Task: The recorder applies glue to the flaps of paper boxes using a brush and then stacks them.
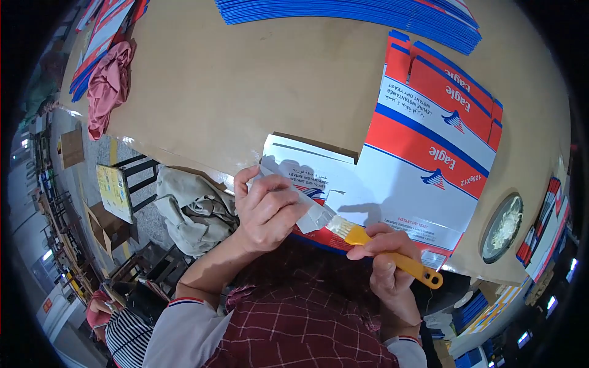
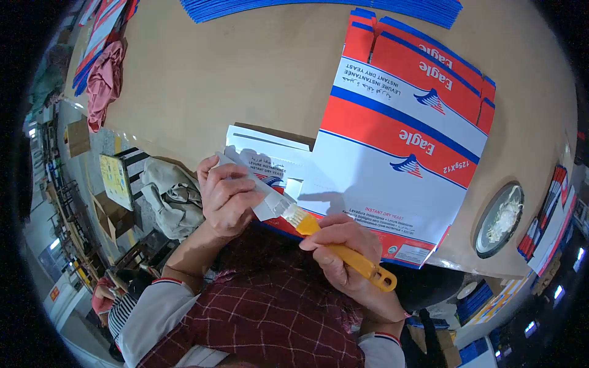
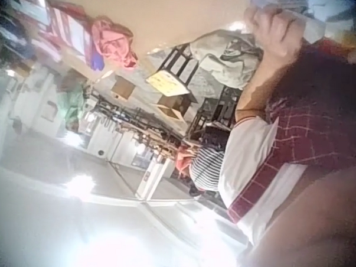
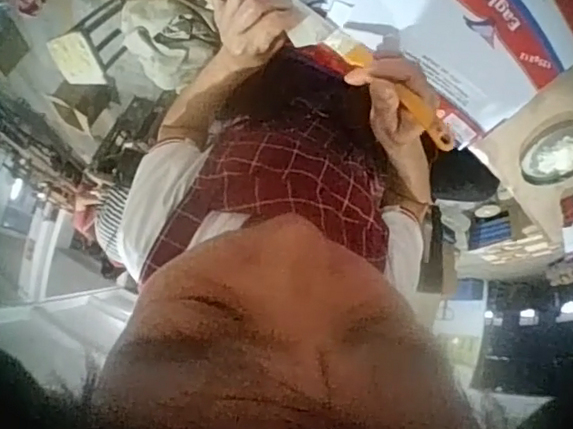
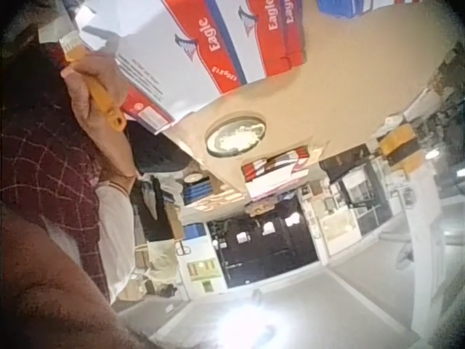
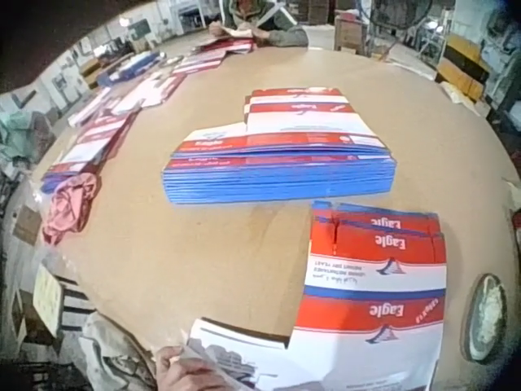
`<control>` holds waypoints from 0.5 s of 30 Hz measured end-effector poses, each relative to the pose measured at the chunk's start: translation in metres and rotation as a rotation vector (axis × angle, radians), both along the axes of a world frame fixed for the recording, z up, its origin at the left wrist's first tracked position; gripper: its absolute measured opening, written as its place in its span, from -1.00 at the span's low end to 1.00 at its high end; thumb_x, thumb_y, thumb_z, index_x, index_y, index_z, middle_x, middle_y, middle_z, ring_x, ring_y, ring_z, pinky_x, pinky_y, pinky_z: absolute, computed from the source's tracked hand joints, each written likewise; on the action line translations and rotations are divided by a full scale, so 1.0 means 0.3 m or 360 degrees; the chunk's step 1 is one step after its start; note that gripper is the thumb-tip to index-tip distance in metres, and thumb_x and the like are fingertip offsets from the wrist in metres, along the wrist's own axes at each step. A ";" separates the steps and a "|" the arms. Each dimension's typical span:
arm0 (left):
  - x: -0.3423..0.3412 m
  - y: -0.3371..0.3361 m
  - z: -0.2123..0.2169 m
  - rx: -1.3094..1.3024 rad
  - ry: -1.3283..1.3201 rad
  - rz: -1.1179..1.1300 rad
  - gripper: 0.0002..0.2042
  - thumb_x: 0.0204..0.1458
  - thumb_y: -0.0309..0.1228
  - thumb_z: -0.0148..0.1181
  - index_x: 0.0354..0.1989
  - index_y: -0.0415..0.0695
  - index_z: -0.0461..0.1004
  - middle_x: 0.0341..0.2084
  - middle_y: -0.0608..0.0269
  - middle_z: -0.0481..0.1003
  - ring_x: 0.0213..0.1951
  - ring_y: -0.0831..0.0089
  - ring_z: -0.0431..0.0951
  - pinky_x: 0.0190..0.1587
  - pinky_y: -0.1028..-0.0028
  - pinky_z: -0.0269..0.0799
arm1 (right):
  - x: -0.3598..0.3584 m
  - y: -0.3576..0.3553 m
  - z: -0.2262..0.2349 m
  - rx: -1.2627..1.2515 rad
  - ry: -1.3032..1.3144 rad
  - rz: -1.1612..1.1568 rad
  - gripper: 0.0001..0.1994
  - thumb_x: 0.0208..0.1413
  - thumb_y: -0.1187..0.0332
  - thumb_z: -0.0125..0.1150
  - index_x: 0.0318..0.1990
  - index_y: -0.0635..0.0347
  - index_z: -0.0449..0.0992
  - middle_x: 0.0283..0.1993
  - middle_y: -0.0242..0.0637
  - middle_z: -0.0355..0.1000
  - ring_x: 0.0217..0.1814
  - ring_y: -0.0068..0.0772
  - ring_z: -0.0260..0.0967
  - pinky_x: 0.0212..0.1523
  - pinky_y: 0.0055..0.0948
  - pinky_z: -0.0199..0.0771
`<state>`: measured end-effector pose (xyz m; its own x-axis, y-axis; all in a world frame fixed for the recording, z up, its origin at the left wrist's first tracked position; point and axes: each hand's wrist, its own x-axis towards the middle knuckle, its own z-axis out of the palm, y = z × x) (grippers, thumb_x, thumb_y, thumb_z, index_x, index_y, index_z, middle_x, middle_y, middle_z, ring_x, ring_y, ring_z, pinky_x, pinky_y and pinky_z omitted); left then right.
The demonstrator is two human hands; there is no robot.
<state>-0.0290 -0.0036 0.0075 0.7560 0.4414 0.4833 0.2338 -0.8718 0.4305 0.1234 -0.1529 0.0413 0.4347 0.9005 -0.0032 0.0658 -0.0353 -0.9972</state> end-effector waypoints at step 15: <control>-0.003 -0.004 -0.003 -0.0013 -0.0015 0.0016 -0.81 -0.48 -0.42 0.19 -0.55 -0.01 0.46 -0.53 0.41 0.36 -0.37 0.39 0.44 -0.05 0.17 0.11 | -0.006 0.011 0.031 -0.0279 0.0246 0.0030 -0.67 0.19 0.09 -0.16 -0.31 0.22 0.31 -0.51 -0.30 0.48 -0.45 -0.65 0.31 -0.29 -0.66 0.29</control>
<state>-0.0299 -0.0049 0.0067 0.7470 0.4529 0.4867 0.2384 -0.8659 0.4399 0.1217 -0.1495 0.0505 0.3999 0.8884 -0.2255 -0.0851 -0.2090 -0.9742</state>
